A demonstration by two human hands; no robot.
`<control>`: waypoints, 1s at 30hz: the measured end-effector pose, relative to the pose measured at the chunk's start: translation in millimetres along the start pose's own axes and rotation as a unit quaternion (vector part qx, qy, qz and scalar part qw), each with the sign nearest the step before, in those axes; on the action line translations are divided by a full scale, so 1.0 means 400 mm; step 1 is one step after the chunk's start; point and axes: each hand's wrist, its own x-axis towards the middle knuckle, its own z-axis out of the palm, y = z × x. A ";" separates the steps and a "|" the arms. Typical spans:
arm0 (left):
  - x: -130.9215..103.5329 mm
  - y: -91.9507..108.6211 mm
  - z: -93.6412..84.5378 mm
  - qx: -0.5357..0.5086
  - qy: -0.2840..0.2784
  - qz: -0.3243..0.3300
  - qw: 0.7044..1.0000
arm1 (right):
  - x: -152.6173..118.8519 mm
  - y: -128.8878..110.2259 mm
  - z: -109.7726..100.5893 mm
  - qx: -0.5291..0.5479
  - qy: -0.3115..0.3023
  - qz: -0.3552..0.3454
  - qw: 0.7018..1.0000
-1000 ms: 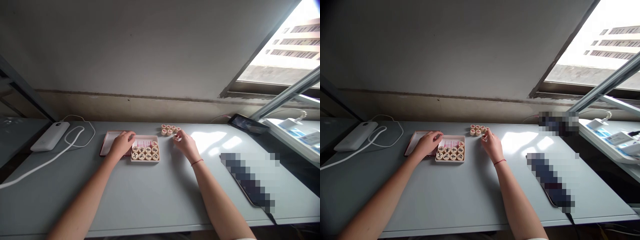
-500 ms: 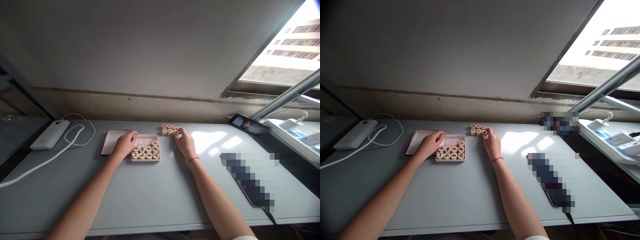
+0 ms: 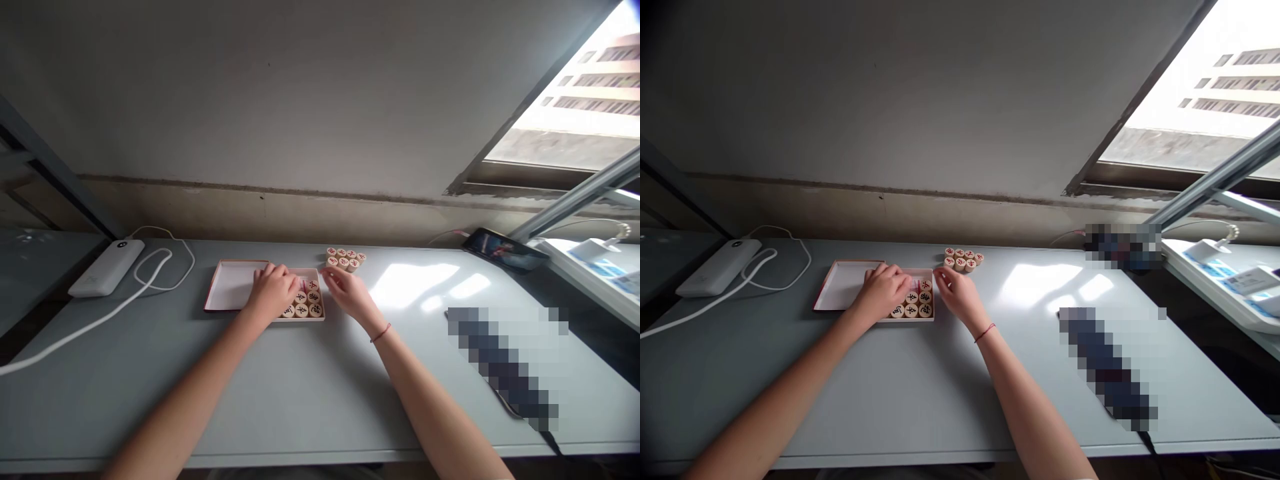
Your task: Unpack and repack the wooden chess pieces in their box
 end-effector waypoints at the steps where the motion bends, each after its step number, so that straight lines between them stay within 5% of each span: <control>1: 0.003 0.015 0.002 0.002 -0.017 0.008 1.000 | -0.001 -0.007 0.008 0.008 -0.029 0.008 1.000; 6: 0.021 0.056 0.019 -0.014 -0.054 0.018 0.998 | 0.001 -0.001 0.023 0.033 -0.066 0.025 0.997; 19: 0.032 0.062 0.019 -0.161 -0.062 -0.045 0.984 | 0.010 0.016 0.023 0.089 -0.086 0.021 0.992; 30: 0.019 0.053 -0.003 -0.337 0.020 -0.028 0.941 | 0.009 0.000 0.005 0.224 -0.133 -0.011 0.965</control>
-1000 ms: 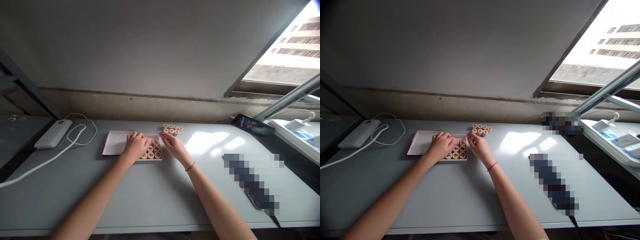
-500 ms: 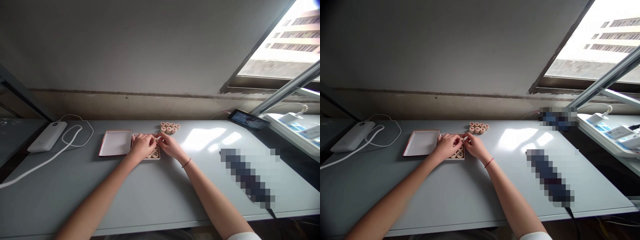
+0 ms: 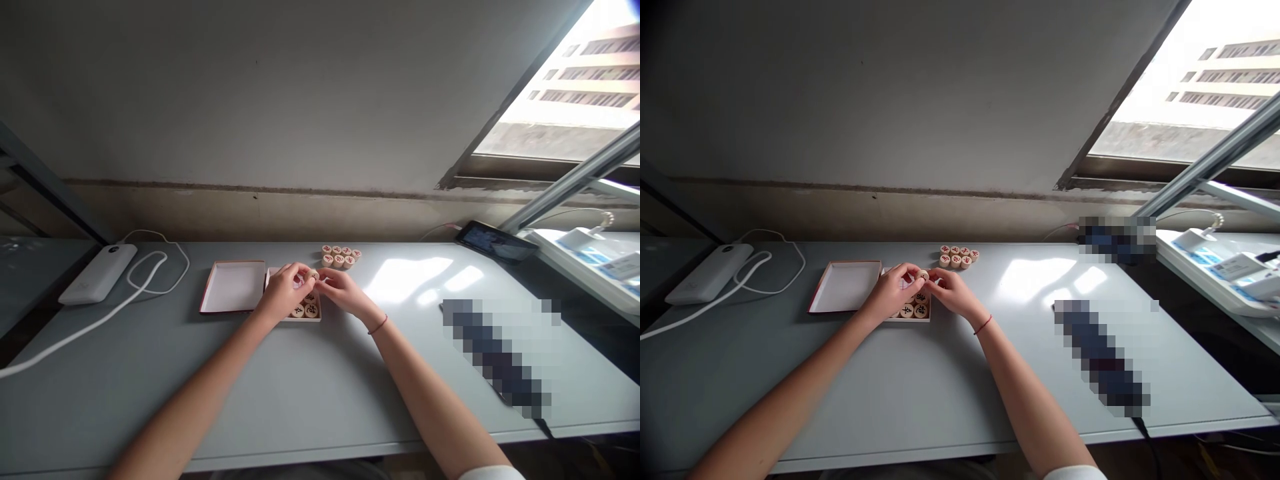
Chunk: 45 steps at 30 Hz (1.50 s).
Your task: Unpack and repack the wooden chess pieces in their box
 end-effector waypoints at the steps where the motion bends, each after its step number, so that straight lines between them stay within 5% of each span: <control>1: -0.001 0.000 -0.004 -0.019 0.006 -0.009 1.000 | 0.000 -0.002 -0.007 0.017 0.005 0.002 1.000; 5: -0.005 -0.004 -0.022 -0.070 0.043 -0.055 0.995 | -0.008 0.013 -0.081 0.020 0.131 0.067 0.989; 8: -0.005 -0.011 -0.029 -0.111 0.064 -0.051 0.990 | -0.021 0.040 -0.150 -0.080 0.238 0.164 0.954; 12: -0.006 -0.030 -0.023 -0.119 0.069 -0.042 0.990 | -0.031 0.063 -0.183 -0.226 0.255 0.243 0.908; 18: -0.011 -0.043 -0.010 -0.049 0.060 -0.006 0.997 | -0.028 0.073 -0.178 -0.296 0.258 0.263 0.881; 20: -0.015 -0.037 -0.008 -0.011 0.061 0.013 0.998 | -0.027 0.065 -0.172 -0.300 0.283 0.235 0.880; 22: -0.020 -0.031 -0.006 0.032 0.068 0.037 0.996 | -0.027 0.041 -0.146 -0.268 0.277 0.156 0.909; 26: -0.031 -0.022 0.004 0.091 0.066 0.099 0.989 | -0.030 -0.034 -0.031 -0.131 0.118 -0.029 0.984; 29: -0.035 -0.018 0.004 0.113 0.057 0.136 0.983 | -0.031 -0.071 0.041 -0.135 0.101 -0.074 0.983; 32: -0.032 -0.025 -0.013 0.154 0.052 0.149 0.975 | -0.029 -0.064 0.030 -0.146 0.161 -0.058 0.974; 37: -0.015 -0.077 -0.071 0.293 0.093 0.050 0.950 | -0.031 0.012 -0.105 -0.287 0.336 0.128 0.888; 41: -0.006 -0.111 -0.110 0.317 0.041 -0.086 0.944 | -0.033 0.062 -0.146 -0.350 0.307 0.190 0.864; 45: -0.002 -0.110 -0.121 0.279 -0.015 -0.118 0.953 | -0.027 0.081 -0.130 -0.391 0.295 0.181 0.853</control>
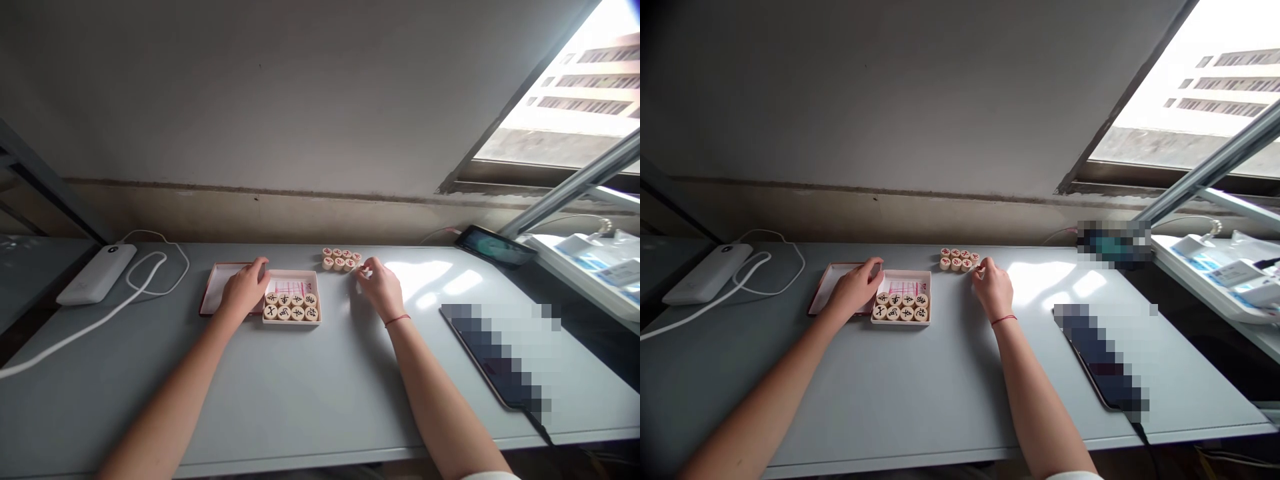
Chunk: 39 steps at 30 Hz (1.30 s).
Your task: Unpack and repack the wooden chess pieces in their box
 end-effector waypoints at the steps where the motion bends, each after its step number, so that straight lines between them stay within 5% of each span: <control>1: 0.000 0.003 -0.001 -0.001 -0.006 -0.002 1.000 | -0.001 -0.001 0.005 -0.002 0.008 -0.004 1.000; 14: 0.000 0.007 0.013 -0.025 -0.014 0.000 1.000 | 0.005 0.005 0.040 0.039 0.054 -0.028 0.997; 18: -0.005 0.010 0.014 -0.028 -0.021 -0.002 0.999 | -0.016 -0.037 0.023 0.089 0.089 -0.092 0.988; 21: -0.005 0.011 0.013 -0.024 -0.003 0.025 0.999 | -0.049 -0.094 0.018 0.174 -0.016 -0.168 0.970; 25: -0.005 0.009 0.011 -0.025 0.017 0.144 0.989 | -0.087 -0.144 0.022 0.189 -0.163 -0.225 0.942; 31: -0.020 0.014 -0.001 -0.025 -0.088 0.170 0.981 | -0.099 -0.147 0.023 0.162 -0.199 -0.242 0.936; 39: -0.029 0.041 -0.037 -0.007 -0.158 0.147 0.976 | -0.096 -0.147 0.029 0.155 -0.203 -0.235 0.938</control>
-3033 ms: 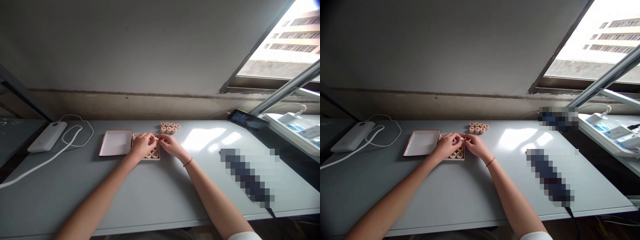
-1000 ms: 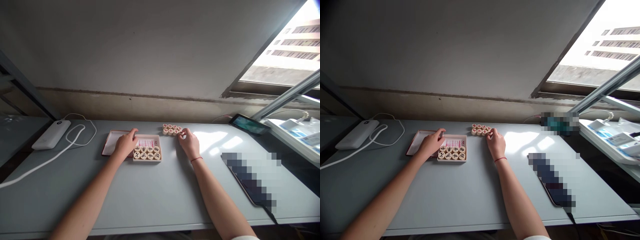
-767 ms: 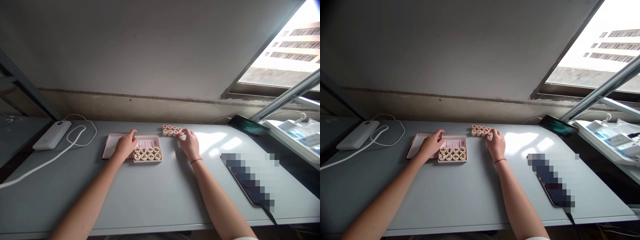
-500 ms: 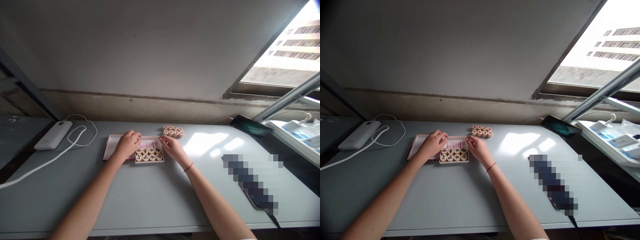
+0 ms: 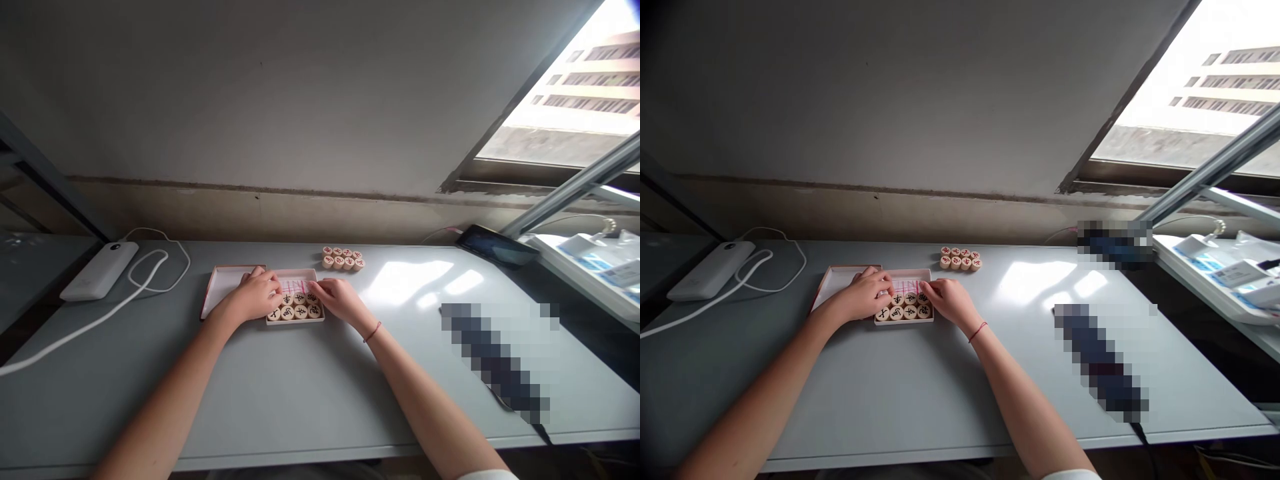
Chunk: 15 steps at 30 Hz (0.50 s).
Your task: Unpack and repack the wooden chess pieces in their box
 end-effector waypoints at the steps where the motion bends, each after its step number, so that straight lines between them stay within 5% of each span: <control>1: -0.001 0.002 -0.003 -0.003 -0.005 0.000 1.000 | 0.000 0.001 0.001 0.004 0.002 0.003 1.000; 15: -0.007 -0.045 -0.023 -0.046 -0.007 0.028 0.999 | -0.001 -0.002 -0.012 0.074 0.021 0.003 0.997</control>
